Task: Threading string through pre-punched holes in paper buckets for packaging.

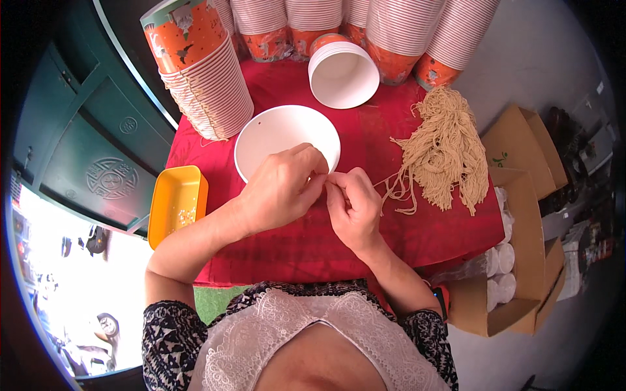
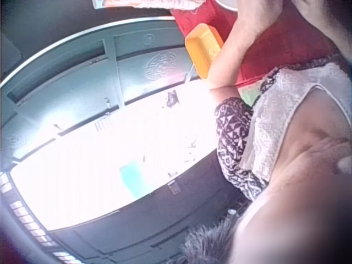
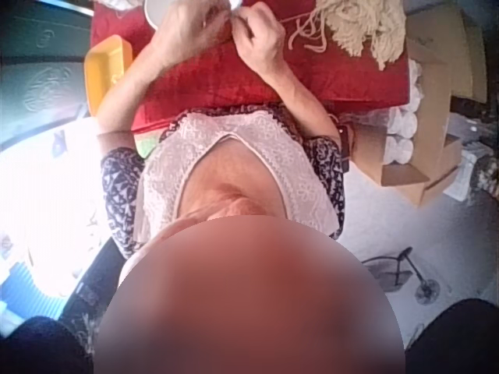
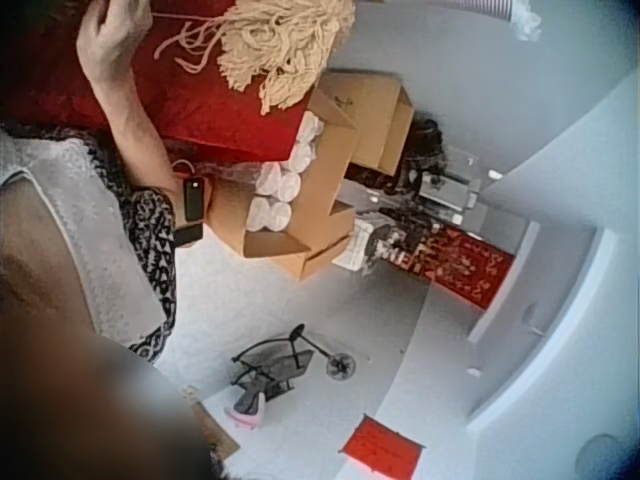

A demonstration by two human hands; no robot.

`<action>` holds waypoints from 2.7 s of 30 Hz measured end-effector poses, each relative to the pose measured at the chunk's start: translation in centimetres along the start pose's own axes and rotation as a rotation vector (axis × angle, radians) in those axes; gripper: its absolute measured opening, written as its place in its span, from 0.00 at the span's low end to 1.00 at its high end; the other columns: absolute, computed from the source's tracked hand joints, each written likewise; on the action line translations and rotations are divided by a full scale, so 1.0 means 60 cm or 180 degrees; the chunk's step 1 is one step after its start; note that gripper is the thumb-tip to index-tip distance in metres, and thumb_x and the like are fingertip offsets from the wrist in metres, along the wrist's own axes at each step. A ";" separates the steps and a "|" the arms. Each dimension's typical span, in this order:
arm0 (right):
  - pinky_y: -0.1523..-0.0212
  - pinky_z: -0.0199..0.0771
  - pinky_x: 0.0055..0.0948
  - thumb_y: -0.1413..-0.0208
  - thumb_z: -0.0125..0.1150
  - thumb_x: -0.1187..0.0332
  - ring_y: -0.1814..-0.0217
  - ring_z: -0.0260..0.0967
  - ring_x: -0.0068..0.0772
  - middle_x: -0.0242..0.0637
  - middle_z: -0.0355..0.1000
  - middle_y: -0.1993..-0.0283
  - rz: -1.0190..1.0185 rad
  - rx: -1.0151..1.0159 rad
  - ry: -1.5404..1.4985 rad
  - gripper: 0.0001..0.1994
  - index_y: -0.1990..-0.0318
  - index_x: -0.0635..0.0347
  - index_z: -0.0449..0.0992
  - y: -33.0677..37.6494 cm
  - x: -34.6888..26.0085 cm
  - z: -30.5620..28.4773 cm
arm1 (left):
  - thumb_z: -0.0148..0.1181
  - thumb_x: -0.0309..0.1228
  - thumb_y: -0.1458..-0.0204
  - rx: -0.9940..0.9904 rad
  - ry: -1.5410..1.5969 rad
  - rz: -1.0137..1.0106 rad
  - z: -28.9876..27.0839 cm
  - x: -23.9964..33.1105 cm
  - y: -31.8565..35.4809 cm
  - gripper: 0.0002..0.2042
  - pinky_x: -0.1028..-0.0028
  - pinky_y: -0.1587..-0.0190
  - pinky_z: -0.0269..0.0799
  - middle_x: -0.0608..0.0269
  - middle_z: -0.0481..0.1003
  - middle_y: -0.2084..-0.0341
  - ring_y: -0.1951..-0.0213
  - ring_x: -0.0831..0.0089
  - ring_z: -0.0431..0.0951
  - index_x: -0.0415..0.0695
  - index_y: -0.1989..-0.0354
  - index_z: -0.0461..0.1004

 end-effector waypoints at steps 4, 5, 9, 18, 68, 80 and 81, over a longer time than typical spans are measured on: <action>0.79 0.65 0.34 0.52 0.63 0.85 0.77 0.67 0.37 0.40 0.67 0.73 -0.0095 0.0020 -0.0009 0.09 0.64 0.64 0.74 -0.003 -0.004 -0.001 | 0.60 0.18 0.50 -0.0024 0.0127 -0.0075 0.004 -0.008 -0.003 0.04 0.68 0.69 0.74 0.54 0.75 0.73 0.71 0.64 0.79 0.36 0.67 0.73; 0.79 0.65 0.34 0.52 0.63 0.85 0.77 0.67 0.37 0.40 0.67 0.73 -0.0091 0.0020 -0.0009 0.09 0.64 0.64 0.74 -0.002 -0.003 0.000 | 0.60 0.18 0.50 -0.0012 0.0189 -0.0118 0.005 -0.011 -0.003 0.04 0.68 0.68 0.74 0.54 0.76 0.73 0.70 0.64 0.79 0.36 0.66 0.74; 0.78 0.63 0.27 0.49 0.64 0.83 0.78 0.64 0.24 0.35 0.66 0.74 0.0271 0.0090 -0.0146 0.06 0.65 0.64 0.75 0.000 0.005 -0.002 | 0.59 0.18 0.49 -0.0007 0.0130 -0.0110 0.006 -0.012 -0.009 0.03 0.69 0.67 0.75 0.54 0.77 0.72 0.69 0.64 0.80 0.36 0.66 0.74; 0.80 0.47 0.16 0.38 0.58 0.75 0.79 0.52 0.09 0.20 0.65 0.77 0.2080 -0.0062 -0.2253 0.05 0.63 0.66 0.79 0.017 0.036 0.011 | 0.60 0.17 0.49 0.0069 0.0257 -0.0399 0.008 -0.024 -0.003 0.06 0.69 0.66 0.74 0.56 0.77 0.72 0.69 0.62 0.80 0.38 0.63 0.73; 0.73 0.68 0.41 0.49 0.55 0.65 0.79 0.69 0.34 0.51 0.68 0.83 0.1851 -0.1693 -0.0163 0.16 0.78 0.73 0.73 -0.074 0.064 -0.025 | 0.45 0.06 0.63 -0.0532 -0.0645 0.0091 -0.119 -0.027 0.024 0.28 0.59 0.38 0.68 0.50 0.71 0.43 0.38 0.50 0.67 0.41 0.52 0.76; 0.78 0.54 0.23 0.33 0.56 0.62 0.77 0.53 0.12 0.21 0.60 0.81 0.1010 -0.1858 -0.0957 0.20 0.77 0.63 0.70 -0.097 0.089 -0.058 | 0.66 0.22 0.57 -0.1585 -0.0631 0.0661 -0.168 0.052 0.053 0.05 0.37 0.29 0.43 0.56 0.77 0.51 0.29 0.48 0.56 0.42 0.72 0.77; 0.78 0.54 0.23 0.33 0.56 0.62 0.77 0.53 0.12 0.22 0.60 0.81 0.1025 -0.1802 -0.0543 0.20 0.78 0.63 0.70 -0.105 0.089 -0.075 | 0.68 0.24 0.58 -0.1800 -0.0878 0.0645 -0.159 0.059 0.056 0.05 0.36 0.29 0.43 0.57 0.81 0.61 0.33 0.50 0.64 0.42 0.75 0.76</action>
Point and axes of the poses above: each hand's wrist, its own y-axis away from the middle knuckle, its own z-axis out of the palm, x = y × z, the point moved 4 cm from there along -y, towards the middle knuckle
